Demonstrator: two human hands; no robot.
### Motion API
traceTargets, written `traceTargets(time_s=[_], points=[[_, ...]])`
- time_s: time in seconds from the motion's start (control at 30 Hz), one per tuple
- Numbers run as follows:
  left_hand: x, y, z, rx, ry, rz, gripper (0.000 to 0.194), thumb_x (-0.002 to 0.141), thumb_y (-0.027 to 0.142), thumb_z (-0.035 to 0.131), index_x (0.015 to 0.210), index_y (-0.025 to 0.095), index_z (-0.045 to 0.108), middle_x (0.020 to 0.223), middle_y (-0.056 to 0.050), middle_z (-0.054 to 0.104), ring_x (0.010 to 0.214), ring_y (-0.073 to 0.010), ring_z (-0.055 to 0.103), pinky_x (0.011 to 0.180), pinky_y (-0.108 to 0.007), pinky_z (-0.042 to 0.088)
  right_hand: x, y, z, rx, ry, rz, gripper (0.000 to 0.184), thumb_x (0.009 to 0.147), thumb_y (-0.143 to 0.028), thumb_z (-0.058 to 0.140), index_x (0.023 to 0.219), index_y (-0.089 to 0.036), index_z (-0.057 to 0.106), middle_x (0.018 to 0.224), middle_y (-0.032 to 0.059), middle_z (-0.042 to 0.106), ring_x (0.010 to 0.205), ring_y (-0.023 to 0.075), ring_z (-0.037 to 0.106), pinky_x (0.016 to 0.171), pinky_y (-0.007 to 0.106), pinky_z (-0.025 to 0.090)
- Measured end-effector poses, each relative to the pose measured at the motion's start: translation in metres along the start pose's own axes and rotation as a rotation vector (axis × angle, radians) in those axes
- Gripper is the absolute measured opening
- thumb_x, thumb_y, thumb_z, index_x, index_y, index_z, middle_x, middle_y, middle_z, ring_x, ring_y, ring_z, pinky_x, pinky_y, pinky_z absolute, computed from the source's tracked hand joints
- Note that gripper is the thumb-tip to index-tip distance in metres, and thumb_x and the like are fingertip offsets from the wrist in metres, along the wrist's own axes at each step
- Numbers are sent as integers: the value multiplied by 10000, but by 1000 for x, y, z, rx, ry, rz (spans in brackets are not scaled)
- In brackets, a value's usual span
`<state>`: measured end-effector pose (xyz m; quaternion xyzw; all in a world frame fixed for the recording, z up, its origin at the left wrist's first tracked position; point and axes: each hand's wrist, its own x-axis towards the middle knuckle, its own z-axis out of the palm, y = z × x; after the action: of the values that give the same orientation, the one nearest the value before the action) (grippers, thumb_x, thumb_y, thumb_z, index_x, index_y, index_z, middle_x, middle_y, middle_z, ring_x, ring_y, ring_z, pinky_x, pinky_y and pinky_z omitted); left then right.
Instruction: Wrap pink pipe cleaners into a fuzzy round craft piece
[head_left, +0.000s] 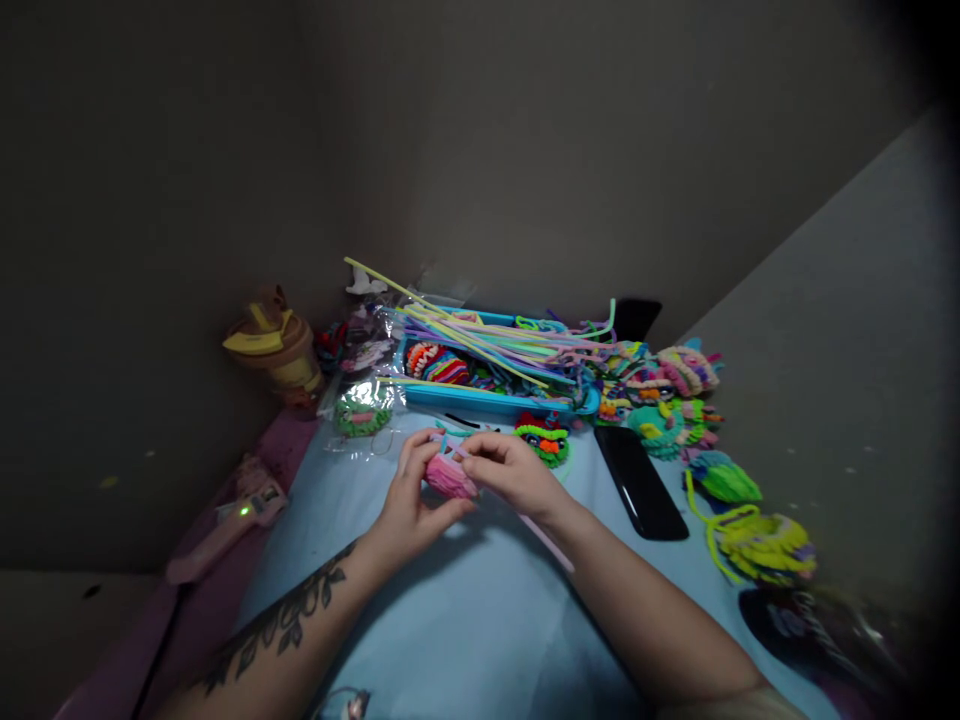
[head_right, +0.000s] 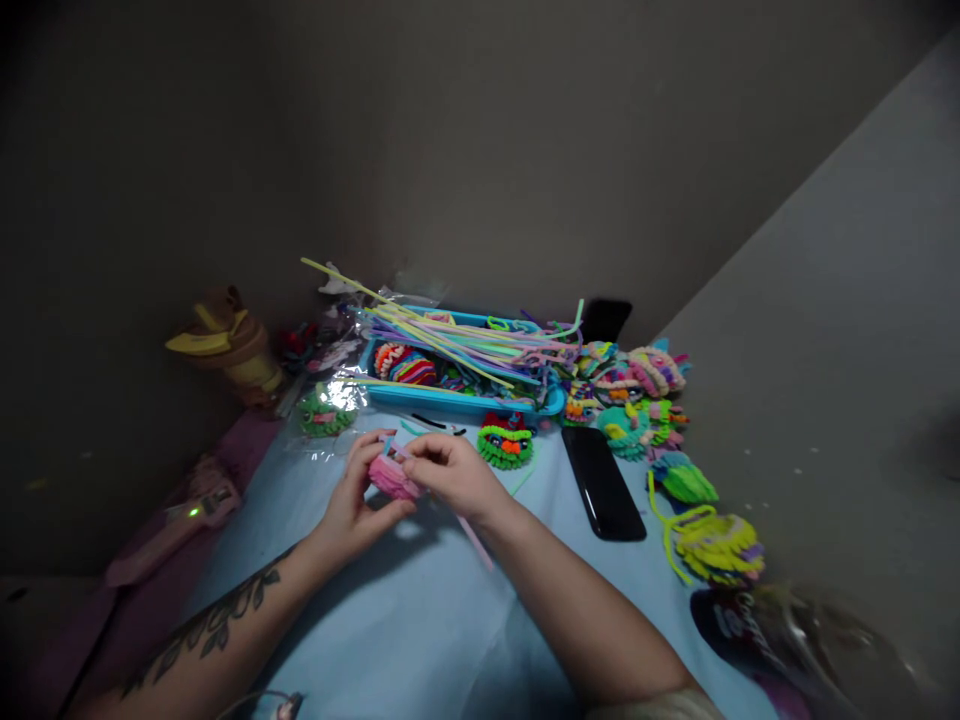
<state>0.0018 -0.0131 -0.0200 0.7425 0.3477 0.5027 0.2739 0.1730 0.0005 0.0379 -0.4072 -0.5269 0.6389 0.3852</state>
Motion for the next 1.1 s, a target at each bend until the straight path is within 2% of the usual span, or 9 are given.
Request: traceTargets(time_s=[0.13,0.27,0.43,0.57,0.63,0.77,0.93,1.1], points=[[2,3,-1,-14,-13,9,574,735,310,744,1220,261,442,1290,-123,428,1244,-301,414,1003,-478,383,3,5,-3,59,-47,26,269,682,-401,718,720,-153,619,584,-35,539,522,86,435,516,221,310],[2,4,-1,-104,-27,-64,546,740,331,737,1202,244,460,1296,-130,415,1263,-308,402,1009,-473,387,5,8,-3,65,-107,9,290,709,-420,707,691,-160,581,577,-43,513,523,82,415,511,217,290],[3,4,-1,-176,-40,-125,432,800,312,671,1182,224,488,1266,-130,439,1265,-297,408,1023,-463,382,5,10,3,136,-72,-46,318,672,-419,742,695,-170,547,635,-41,524,569,87,428,552,215,324],[3,3,0,-145,-24,-127,443,788,314,686,1173,228,486,1273,-130,447,1263,-298,411,1040,-484,353,6,15,6,195,1,-78,323,640,-335,759,615,-184,474,609,-49,506,555,86,427,533,212,317],[3,3,0,-128,-15,-126,459,778,303,698,1173,233,474,1282,-129,441,1258,-295,419,1043,-489,346,6,16,8,224,25,-66,295,623,-284,746,604,-186,469,641,-40,542,564,91,454,534,214,333],[2,3,0,-111,-16,-121,467,768,274,708,1162,238,461,1285,-125,436,1255,-286,421,1035,-481,352,5,15,10,245,31,-68,240,611,-214,702,601,-190,464,721,-21,602,609,104,505,544,216,359],[4,6,0,-140,-3,-141,436,749,261,726,1112,240,485,1265,-112,451,1241,-274,429,1026,-463,357,6,16,10,199,19,-91,217,621,-184,670,614,-196,454,659,-42,555,598,102,485,543,213,353],[7,9,-1,-261,19,-247,351,725,292,747,975,211,515,1229,-109,451,1215,-271,453,979,-414,399,7,21,6,174,-21,-99,206,663,-213,683,658,-194,478,618,-54,520,572,95,451,542,214,336]])
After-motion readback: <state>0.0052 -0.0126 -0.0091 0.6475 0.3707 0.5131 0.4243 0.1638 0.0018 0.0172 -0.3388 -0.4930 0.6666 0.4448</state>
